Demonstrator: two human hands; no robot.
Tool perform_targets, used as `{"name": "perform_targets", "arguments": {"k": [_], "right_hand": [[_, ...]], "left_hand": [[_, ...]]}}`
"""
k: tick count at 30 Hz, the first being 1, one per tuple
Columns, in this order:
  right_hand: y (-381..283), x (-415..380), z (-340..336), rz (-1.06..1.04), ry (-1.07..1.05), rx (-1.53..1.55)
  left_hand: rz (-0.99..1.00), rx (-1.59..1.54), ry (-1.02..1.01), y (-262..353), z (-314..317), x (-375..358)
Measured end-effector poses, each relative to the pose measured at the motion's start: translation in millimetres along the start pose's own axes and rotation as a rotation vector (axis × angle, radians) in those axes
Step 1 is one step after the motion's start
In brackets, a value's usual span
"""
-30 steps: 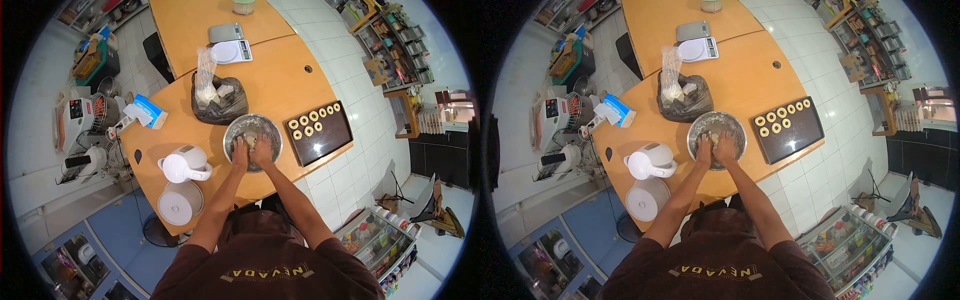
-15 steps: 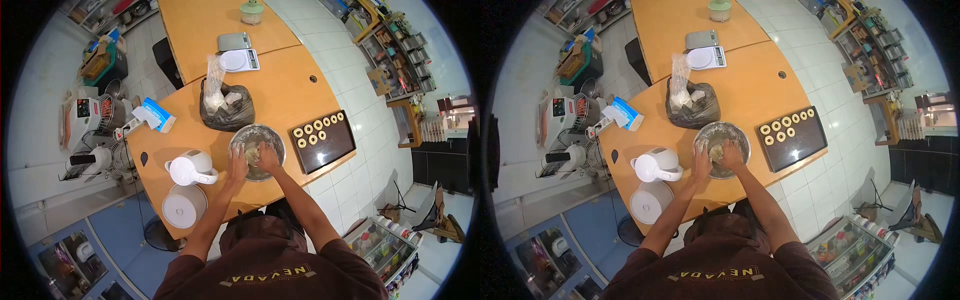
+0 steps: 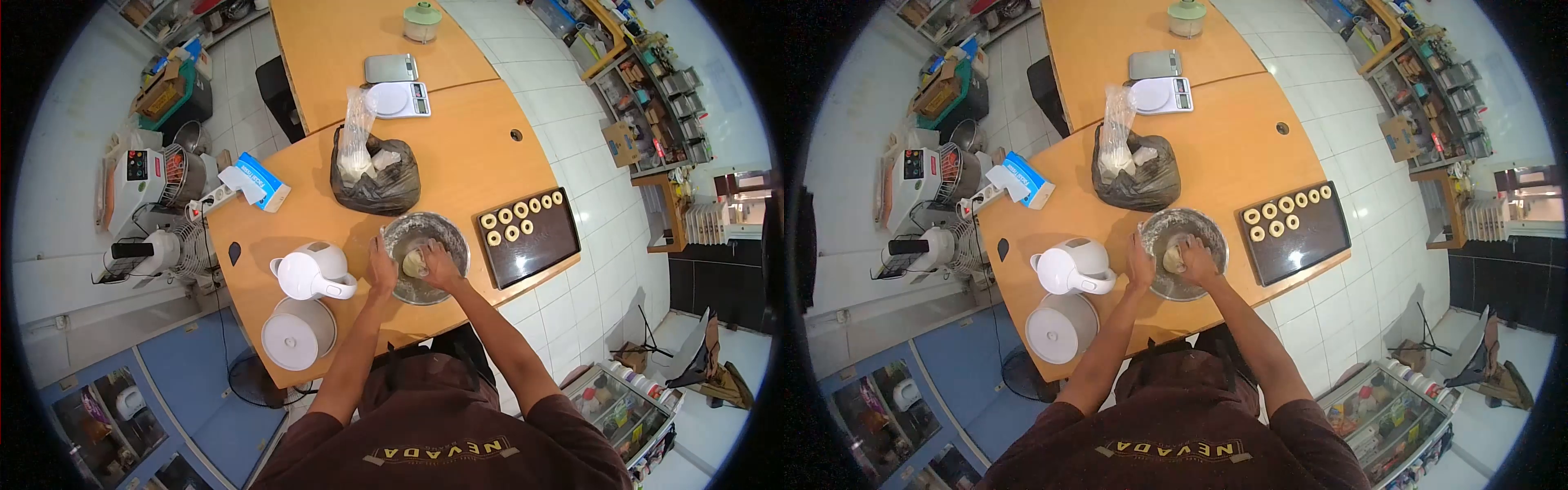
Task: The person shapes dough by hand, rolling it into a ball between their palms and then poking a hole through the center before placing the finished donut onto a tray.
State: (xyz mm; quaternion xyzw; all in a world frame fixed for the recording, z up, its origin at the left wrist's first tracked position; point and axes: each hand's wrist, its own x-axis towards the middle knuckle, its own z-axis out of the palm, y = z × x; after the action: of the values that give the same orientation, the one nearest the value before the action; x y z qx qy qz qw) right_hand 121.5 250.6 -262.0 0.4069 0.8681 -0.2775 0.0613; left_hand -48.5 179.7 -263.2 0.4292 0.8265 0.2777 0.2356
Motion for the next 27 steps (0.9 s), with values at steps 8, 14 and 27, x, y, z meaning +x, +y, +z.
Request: {"name": "perform_targets", "arguments": {"k": [8,14,27], "right_hand": [[-47,-20,-16,0.115,-0.040,0.081],[-39,-13,24,0.173,0.041,0.009],[-28,47,45,0.239,0.284,0.023]], "left_hand": [[0.003,-0.271,0.022,10,4,-1],[-0.036,-0.325,0.042,12,3,1],[-0.121,-0.377,-0.071,9,1,3]]}}
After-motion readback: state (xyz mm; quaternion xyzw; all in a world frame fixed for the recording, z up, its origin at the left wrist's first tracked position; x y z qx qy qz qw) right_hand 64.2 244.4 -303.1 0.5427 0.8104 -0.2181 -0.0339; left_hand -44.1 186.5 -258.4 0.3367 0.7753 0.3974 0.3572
